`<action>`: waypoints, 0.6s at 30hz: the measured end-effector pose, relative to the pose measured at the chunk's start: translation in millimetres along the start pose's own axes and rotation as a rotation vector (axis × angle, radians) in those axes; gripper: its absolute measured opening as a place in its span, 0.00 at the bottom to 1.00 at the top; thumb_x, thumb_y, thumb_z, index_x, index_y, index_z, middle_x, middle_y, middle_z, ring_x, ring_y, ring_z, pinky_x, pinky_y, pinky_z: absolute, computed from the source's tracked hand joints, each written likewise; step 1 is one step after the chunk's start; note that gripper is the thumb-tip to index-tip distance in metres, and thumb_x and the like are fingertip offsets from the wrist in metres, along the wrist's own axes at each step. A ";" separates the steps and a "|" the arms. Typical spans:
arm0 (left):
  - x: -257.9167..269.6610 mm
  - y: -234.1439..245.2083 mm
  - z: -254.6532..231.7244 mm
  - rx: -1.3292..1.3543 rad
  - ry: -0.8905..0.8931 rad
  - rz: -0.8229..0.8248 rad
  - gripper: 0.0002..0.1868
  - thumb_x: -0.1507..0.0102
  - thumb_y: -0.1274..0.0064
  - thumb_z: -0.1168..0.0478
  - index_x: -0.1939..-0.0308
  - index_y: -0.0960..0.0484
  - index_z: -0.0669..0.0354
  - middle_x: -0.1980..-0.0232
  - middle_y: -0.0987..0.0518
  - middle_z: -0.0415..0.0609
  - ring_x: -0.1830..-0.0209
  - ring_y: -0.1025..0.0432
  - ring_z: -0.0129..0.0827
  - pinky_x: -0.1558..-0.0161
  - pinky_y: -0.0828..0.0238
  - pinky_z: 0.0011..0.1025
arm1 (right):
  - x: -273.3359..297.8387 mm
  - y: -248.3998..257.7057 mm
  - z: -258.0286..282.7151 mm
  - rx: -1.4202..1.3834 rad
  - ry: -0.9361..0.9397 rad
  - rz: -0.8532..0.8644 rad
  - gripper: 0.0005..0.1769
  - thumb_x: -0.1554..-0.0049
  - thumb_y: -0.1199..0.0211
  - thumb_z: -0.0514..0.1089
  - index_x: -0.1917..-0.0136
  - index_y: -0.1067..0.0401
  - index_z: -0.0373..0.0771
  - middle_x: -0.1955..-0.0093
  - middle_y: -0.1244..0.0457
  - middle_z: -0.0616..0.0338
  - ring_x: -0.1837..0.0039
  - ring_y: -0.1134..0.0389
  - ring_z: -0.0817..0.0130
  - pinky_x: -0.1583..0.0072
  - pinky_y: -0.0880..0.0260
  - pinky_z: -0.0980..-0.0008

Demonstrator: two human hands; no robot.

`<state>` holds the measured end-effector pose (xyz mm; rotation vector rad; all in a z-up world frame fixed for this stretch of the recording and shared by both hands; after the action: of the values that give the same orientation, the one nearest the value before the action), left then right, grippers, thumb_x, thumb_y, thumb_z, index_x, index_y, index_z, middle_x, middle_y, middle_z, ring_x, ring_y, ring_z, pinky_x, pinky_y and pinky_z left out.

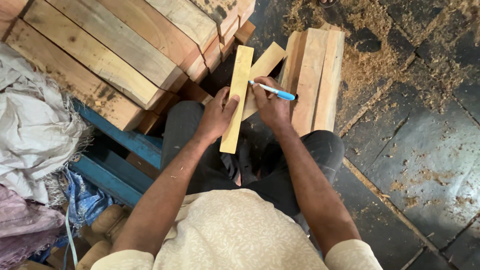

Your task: The person sits on the floor and marks wooden planks with a blue marker. They pick up planks from a stack, draw lines or symbols on them, and place them back down.

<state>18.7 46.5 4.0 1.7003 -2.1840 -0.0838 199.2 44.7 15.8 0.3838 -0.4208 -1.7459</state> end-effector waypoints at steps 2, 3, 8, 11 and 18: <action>-0.6 0.1 -0.9 -0.020 -0.006 -0.015 0.25 0.31 0.50 0.50 0.36 0.27 0.64 0.50 0.16 0.57 0.52 0.20 0.37 0.52 0.25 0.33 | -0.4 -2.2 -2.3 -0.012 -0.031 0.000 0.12 0.39 0.38 0.45 0.45 0.24 0.37 0.55 0.30 0.56 0.55 0.28 0.70 0.53 0.29 0.68; 0.4 -0.3 -1.5 -0.006 -0.009 -0.010 0.24 0.31 0.51 0.50 0.37 0.26 0.63 0.51 0.16 0.57 0.53 0.19 0.37 0.52 0.25 0.33 | -0.4 -2.8 -2.5 -0.018 -0.028 0.001 0.12 0.38 0.38 0.45 0.46 0.24 0.37 0.55 0.30 0.56 0.55 0.28 0.69 0.53 0.29 0.68; 2.1 -1.8 -4.8 -0.013 -0.053 -0.014 0.22 0.30 0.51 0.50 0.39 0.25 0.61 0.53 0.15 0.55 0.54 0.19 0.36 0.52 0.25 0.33 | 0.4 -2.9 -1.8 0.016 0.007 -0.021 0.11 0.39 0.38 0.45 0.46 0.24 0.38 0.55 0.30 0.55 0.55 0.28 0.66 0.52 0.29 0.66; 1.7 -2.0 -2.5 -0.065 -0.033 -0.004 0.22 0.30 0.52 0.50 0.38 0.25 0.60 0.54 0.16 0.55 0.56 0.19 0.37 0.53 0.25 0.34 | 7.7 -1.8 2.6 0.123 0.102 -0.072 0.09 0.40 0.36 0.43 0.48 0.23 0.39 0.56 0.30 0.53 0.57 0.29 0.61 0.54 0.29 0.63; -0.8 -1.8 7.6 -0.056 -0.079 -0.031 0.21 0.30 0.52 0.51 0.40 0.24 0.61 0.55 0.15 0.56 0.57 0.20 0.37 0.55 0.25 0.34 | 135.8 -8.9 4.9 0.102 0.087 0.481 0.05 0.41 0.37 0.43 0.53 0.24 0.41 0.58 0.31 0.51 0.54 0.29 0.56 0.51 0.30 0.58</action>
<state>18.1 45.5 -3.7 1.7274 -2.1905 -0.2223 161.1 -86.0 11.8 0.3926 -0.4942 -1.2401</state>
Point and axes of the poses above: each hand's wrist, its own x-axis away from the middle knuckle, its own y-axis out of the back of the hand, z = x × y, the point moved 5 cm from there along -x, towards the middle knuckle
